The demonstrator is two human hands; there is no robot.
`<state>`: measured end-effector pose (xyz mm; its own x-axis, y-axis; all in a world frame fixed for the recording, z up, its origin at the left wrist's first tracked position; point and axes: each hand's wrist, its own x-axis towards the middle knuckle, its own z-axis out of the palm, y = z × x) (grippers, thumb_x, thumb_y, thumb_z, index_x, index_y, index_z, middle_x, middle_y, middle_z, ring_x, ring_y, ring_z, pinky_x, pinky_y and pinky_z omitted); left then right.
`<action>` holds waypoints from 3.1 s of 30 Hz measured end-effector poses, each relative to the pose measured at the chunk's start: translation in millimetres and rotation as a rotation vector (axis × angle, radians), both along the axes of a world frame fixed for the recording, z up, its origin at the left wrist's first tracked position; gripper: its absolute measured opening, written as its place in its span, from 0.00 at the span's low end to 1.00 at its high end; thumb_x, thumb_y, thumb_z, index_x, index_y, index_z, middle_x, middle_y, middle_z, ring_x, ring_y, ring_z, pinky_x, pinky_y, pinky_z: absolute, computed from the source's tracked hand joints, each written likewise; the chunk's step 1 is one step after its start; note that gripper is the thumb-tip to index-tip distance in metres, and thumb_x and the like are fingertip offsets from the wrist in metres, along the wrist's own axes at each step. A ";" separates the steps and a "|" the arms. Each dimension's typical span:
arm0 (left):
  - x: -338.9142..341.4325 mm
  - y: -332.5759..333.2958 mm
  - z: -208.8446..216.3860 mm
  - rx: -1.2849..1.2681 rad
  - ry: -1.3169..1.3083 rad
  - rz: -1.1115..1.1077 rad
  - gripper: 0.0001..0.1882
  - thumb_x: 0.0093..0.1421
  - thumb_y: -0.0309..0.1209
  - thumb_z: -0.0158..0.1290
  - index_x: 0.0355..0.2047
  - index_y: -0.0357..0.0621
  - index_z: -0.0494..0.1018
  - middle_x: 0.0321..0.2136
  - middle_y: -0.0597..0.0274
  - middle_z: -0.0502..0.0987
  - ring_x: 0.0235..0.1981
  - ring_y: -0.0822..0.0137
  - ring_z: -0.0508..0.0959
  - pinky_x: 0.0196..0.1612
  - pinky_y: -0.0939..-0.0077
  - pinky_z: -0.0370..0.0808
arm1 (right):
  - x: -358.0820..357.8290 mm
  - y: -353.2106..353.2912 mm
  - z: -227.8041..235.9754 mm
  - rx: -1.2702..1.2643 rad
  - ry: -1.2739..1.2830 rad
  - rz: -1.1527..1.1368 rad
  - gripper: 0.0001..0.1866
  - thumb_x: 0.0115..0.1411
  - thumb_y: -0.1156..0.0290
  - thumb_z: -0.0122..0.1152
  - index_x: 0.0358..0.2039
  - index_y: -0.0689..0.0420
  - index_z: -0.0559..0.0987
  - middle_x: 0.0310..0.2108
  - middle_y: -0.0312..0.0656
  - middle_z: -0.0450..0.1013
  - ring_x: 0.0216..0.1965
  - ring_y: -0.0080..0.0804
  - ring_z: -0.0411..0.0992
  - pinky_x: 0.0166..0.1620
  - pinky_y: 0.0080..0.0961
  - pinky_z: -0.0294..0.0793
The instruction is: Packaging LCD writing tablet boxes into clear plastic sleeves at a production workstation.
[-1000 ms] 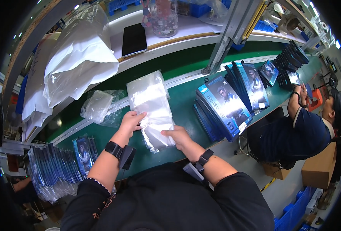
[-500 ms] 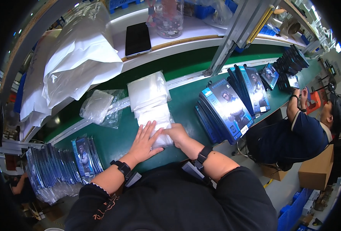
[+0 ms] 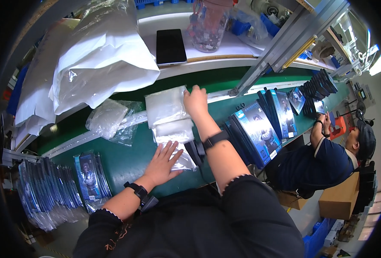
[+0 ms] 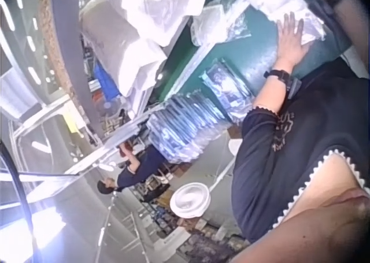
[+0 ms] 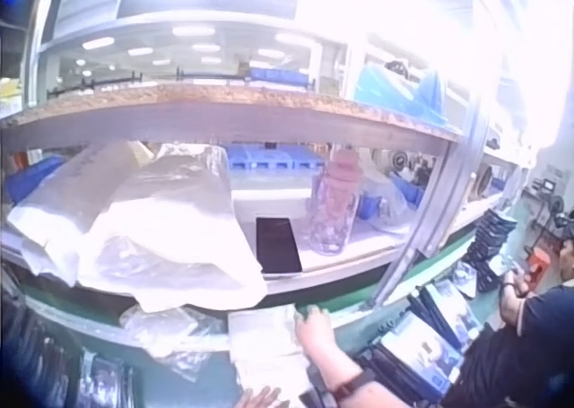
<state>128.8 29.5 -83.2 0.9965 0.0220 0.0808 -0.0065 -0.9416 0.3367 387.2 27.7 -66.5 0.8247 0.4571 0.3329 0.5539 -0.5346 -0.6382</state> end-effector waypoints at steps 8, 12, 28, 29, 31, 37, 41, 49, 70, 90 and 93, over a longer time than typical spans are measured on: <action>-7.4 0.9 -4.2 -0.011 0.040 0.023 0.36 0.55 0.52 0.46 0.60 0.49 0.53 0.61 0.53 0.51 0.61 0.54 0.53 0.62 0.54 0.47 | 8.9 22.5 10.1 -0.237 0.853 0.089 0.41 0.39 0.45 0.69 0.35 0.76 0.73 0.30 0.55 0.74 0.27 0.43 0.74 0.29 0.32 0.72; -6.7 5.2 -5.6 -0.017 0.013 0.030 0.37 0.54 0.52 0.48 0.60 0.50 0.54 0.61 0.52 0.53 0.60 0.52 0.54 0.60 0.52 0.49 | 18.8 30.5 12.5 -0.106 0.727 0.163 0.37 0.37 0.54 0.73 0.38 0.73 0.73 0.28 0.53 0.73 0.28 0.42 0.74 0.32 0.29 0.72; -7.2 3.4 -9.9 -0.013 -0.005 0.034 0.36 0.55 0.52 0.47 0.59 0.48 0.55 0.61 0.51 0.52 0.61 0.51 0.54 0.61 0.51 0.49 | -59.9 -31.7 33.4 -0.505 -0.434 0.722 0.41 0.38 0.66 0.68 0.56 0.49 0.64 0.52 0.56 0.59 0.54 0.55 0.58 0.53 0.53 0.58; -7.8 3.4 -10.4 -0.008 -0.004 0.028 0.36 0.55 0.53 0.47 0.59 0.48 0.55 0.61 0.51 0.52 0.61 0.51 0.53 0.61 0.51 0.49 | -76.7 -37.7 35.9 -0.617 -0.360 0.900 0.43 0.38 0.65 0.68 0.57 0.48 0.63 0.55 0.55 0.57 0.56 0.56 0.56 0.53 0.55 0.57; -7.8 3.4 -13.5 0.002 0.005 0.022 0.36 0.55 0.53 0.46 0.59 0.47 0.55 0.61 0.51 0.53 0.61 0.51 0.53 0.61 0.51 0.48 | -96.1 -46.8 24.7 -0.813 -0.407 0.907 0.42 0.39 0.64 0.68 0.58 0.47 0.62 0.56 0.55 0.57 0.57 0.53 0.56 0.53 0.51 0.59; -3.2 4.1 -11.9 -0.006 -0.051 0.001 0.35 0.56 0.52 0.46 0.59 0.48 0.56 0.62 0.52 0.51 0.63 0.52 0.49 0.63 0.52 0.41 | -61.3 -16.1 -0.6 -0.663 -0.438 0.755 0.32 0.44 0.67 0.62 0.53 0.51 0.66 0.49 0.50 0.62 0.47 0.48 0.64 0.46 0.44 0.65; -6.7 5.1 -10.7 -0.019 -0.023 0.019 0.35 0.56 0.52 0.46 0.60 0.49 0.56 0.62 0.52 0.50 0.64 0.53 0.47 0.64 0.53 0.41 | -38.4 17.0 15.5 -0.351 -0.420 0.303 0.28 0.48 0.69 0.60 0.52 0.55 0.66 0.47 0.55 0.63 0.47 0.49 0.65 0.46 0.41 0.66; -7.5 3.5 -6.8 -0.029 -0.030 0.014 0.35 0.56 0.52 0.46 0.59 0.48 0.56 0.62 0.52 0.50 0.64 0.53 0.47 0.64 0.54 0.41 | 28.9 2.4 6.2 -0.049 0.372 -0.562 0.39 0.42 0.55 0.69 0.48 0.68 0.67 0.45 0.57 0.67 0.46 0.55 0.66 0.48 0.44 0.66; 29.8 30.1 12.3 -0.159 -0.215 0.161 0.18 0.52 0.28 0.52 0.45 0.45 0.69 0.43 0.58 0.68 0.47 0.58 0.67 0.47 0.64 0.62 | -21.1 -21.7 3.8 1.204 1.326 -0.064 0.18 0.54 0.71 0.59 0.41 0.72 0.70 0.39 0.48 0.72 0.38 0.39 0.73 0.40 0.33 0.74; 72.1 101.5 19.2 -0.303 0.100 0.342 0.08 0.44 0.32 0.59 0.26 0.44 0.77 0.25 0.60 0.75 0.31 0.60 0.75 0.38 0.67 0.70 | -49.5 -76.4 44.0 1.079 1.316 0.189 0.23 0.59 0.66 0.53 0.48 0.71 0.66 0.45 0.50 0.69 0.45 0.36 0.70 0.48 0.29 0.70; 73.2 115.5 23.2 -0.727 0.303 0.419 0.13 0.44 0.32 0.60 0.30 0.38 0.78 0.26 0.57 0.78 0.27 0.69 0.76 0.33 0.78 0.72 | -52.0 -80.0 49.5 1.064 1.329 0.237 0.24 0.59 0.65 0.54 0.48 0.72 0.66 0.44 0.50 0.69 0.44 0.35 0.70 0.47 0.27 0.70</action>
<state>202.0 145.1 -60.0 0.8715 0.3325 -0.3605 0.4764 -0.3994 0.7833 335.2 -52.3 -16.9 0.7170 0.6483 -0.2560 -0.6093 0.4047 -0.6819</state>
